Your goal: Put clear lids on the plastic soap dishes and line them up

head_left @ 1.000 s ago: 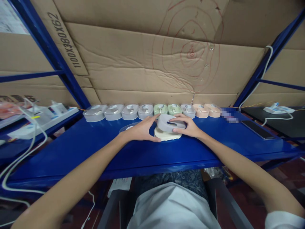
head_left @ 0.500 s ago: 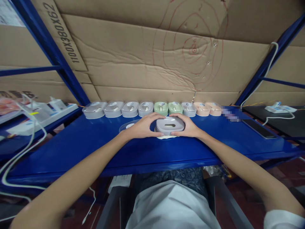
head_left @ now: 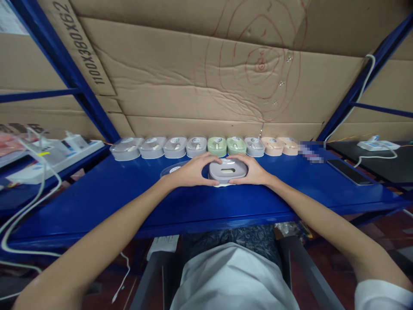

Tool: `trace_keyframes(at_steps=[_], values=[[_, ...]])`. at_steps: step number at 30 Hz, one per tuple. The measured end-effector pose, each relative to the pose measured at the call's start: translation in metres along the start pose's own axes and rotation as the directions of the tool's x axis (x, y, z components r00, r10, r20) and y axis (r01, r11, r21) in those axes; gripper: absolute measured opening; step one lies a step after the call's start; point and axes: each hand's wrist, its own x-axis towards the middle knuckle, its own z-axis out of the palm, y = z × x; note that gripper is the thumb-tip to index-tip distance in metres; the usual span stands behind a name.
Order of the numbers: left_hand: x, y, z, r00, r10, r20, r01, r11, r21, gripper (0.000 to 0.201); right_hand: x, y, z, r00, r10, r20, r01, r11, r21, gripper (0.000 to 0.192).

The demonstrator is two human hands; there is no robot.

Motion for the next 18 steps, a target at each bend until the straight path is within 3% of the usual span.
trace_keyframes(at_steps=[18], values=[[0.0015,-0.0073,0.0051,1.000,-0.001,0.022,0.001,1.000,0.005,0.073,0.0001,0.0076,0.0019,0.998,-0.005,0.059,0.006,1.000,-0.012,0.086]])
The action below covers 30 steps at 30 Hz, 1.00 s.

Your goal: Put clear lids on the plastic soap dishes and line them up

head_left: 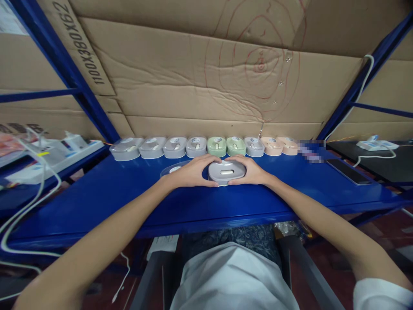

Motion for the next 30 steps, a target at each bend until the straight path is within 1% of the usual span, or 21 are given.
trace_keyframes(at_steps=[4,10,12,14,15,17,19,20,21,23,26,28,30], values=[[-0.001,-0.002,0.002,1.000,-0.012,0.016,0.012,1.000,-0.002,0.075,-0.001,0.003,0.002,1.000,0.006,0.020,-0.006,1.000,0.012,0.085],[0.000,0.001,0.002,1.000,-0.011,0.030,0.010,1.000,0.010,0.074,-0.001,0.004,0.002,0.999,0.031,0.038,-0.032,0.999,0.027,0.086],[0.000,0.003,0.000,0.998,-0.027,0.058,0.025,0.999,0.032,0.079,-0.001,0.004,0.003,0.998,0.042,0.040,-0.043,0.999,0.031,0.087],[-0.003,0.004,-0.006,0.994,-0.052,0.094,0.047,0.997,0.062,0.089,-0.001,0.004,0.003,0.998,0.048,0.042,-0.049,0.998,0.031,0.087],[-0.007,0.004,-0.011,0.992,-0.069,0.104,0.061,0.995,0.081,0.095,-0.001,0.003,0.003,0.998,0.049,0.046,-0.051,0.998,0.028,0.086],[-0.017,0.004,-0.024,0.991,-0.100,0.085,0.089,0.987,0.132,0.101,-0.001,0.002,0.002,0.997,0.050,0.050,-0.051,0.998,0.021,0.086],[-0.032,0.000,-0.038,0.986,-0.165,0.036,0.154,0.966,0.210,0.102,-0.001,0.000,0.001,0.997,0.050,0.053,-0.051,0.999,0.017,0.085],[-0.041,-0.002,-0.045,0.978,-0.207,0.029,0.194,0.950,0.245,0.101,-0.001,0.000,0.001,0.997,0.051,0.053,-0.052,0.999,0.016,0.085],[-0.050,-0.006,-0.051,0.969,-0.245,0.033,0.227,0.936,0.269,0.100,-0.001,-0.001,0.001,0.997,0.052,0.052,-0.053,0.998,0.013,0.085],[-0.066,-0.014,-0.058,0.958,-0.283,0.045,0.259,0.923,0.284,0.096,-0.001,-0.002,0.000,0.997,0.056,0.055,-0.057,0.998,0.007,0.084],[-0.082,-0.027,-0.058,0.939,-0.334,0.076,0.305,0.916,0.262,0.098,-0.001,-0.004,-0.001,0.996,0.069,0.062,-0.070,0.998,0.000,0.082],[-0.086,-0.035,-0.053,0.922,-0.372,0.104,0.336,0.906,0.257,0.098,-0.002,-0.005,-0.001,0.995,0.077,0.069,-0.077,0.997,0.000,0.082],[-0.086,-0.040,-0.049,0.916,-0.386,0.111,0.348,0.901,0.260,0.095,-0.002,-0.006,-0.002,0.994,0.077,0.072,-0.077,0.997,-0.004,0.082]])
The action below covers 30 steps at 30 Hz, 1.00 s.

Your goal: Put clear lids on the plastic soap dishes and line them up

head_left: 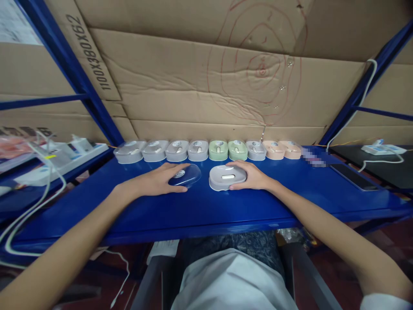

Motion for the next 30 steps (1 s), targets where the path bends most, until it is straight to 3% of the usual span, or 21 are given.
trace_keyframes(at_steps=[5,8,11,14,16,20,24,30], values=[[0.006,0.004,-0.006,0.995,0.037,-0.094,-0.037,0.999,0.003,0.086,0.000,0.002,0.000,1.000,0.007,0.010,-0.007,1.000,0.002,0.091],[0.013,0.019,-0.016,0.983,0.035,-0.179,-0.037,0.999,-0.007,0.089,0.000,0.005,-0.001,0.999,0.039,0.016,-0.040,0.999,0.032,0.101],[0.028,0.043,-0.020,0.964,0.108,-0.244,-0.124,0.991,-0.051,0.087,-0.001,0.009,-0.001,0.998,0.064,0.006,-0.065,0.994,0.090,0.108],[0.049,0.069,-0.014,0.935,0.209,-0.288,-0.237,0.969,-0.067,0.083,-0.003,0.014,0.000,0.998,0.066,-0.002,-0.065,0.982,0.178,0.119],[0.062,0.083,-0.007,0.932,0.256,-0.257,-0.279,0.958,-0.059,0.082,-0.003,0.016,0.002,0.998,0.067,-0.020,-0.060,0.969,0.242,0.125],[0.078,0.099,0.008,0.910,0.317,-0.266,-0.358,0.926,-0.123,0.081,-0.003,0.017,0.003,0.996,0.072,-0.053,-0.049,0.939,0.340,0.130],[0.082,0.102,0.018,0.895,0.353,-0.275,-0.404,0.900,-0.162,0.077,-0.001,0.017,0.001,0.996,0.032,-0.082,-0.002,0.936,0.352,0.119],[0.083,0.104,0.025,0.904,0.338,-0.261,-0.387,0.907,-0.166,0.079,-0.001,0.020,-0.003,0.997,0.044,-0.059,-0.027,0.965,0.259,0.092]])
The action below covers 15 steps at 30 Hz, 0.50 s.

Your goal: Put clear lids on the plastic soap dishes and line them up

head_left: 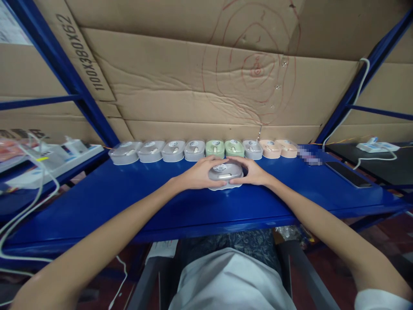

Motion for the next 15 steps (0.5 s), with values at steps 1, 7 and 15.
trace_keyframes(at_steps=[1,7,15], values=[[-0.0001,0.0004,0.0005,1.000,-0.008,0.000,0.008,1.000,0.003,0.080,-0.0001,0.0005,-0.0003,1.000,0.000,0.003,0.000,1.000,0.006,0.092],[0.0005,0.0010,0.0029,1.000,-0.028,0.005,0.028,1.000,0.007,0.080,-0.0008,0.0040,0.0008,1.000,0.008,0.013,-0.009,0.998,0.063,0.093],[0.0011,0.0005,0.0054,1.000,-0.013,0.015,0.013,1.000,0.010,0.080,-0.0024,0.0059,0.0028,1.000,0.024,0.017,-0.026,0.991,0.129,0.092]])
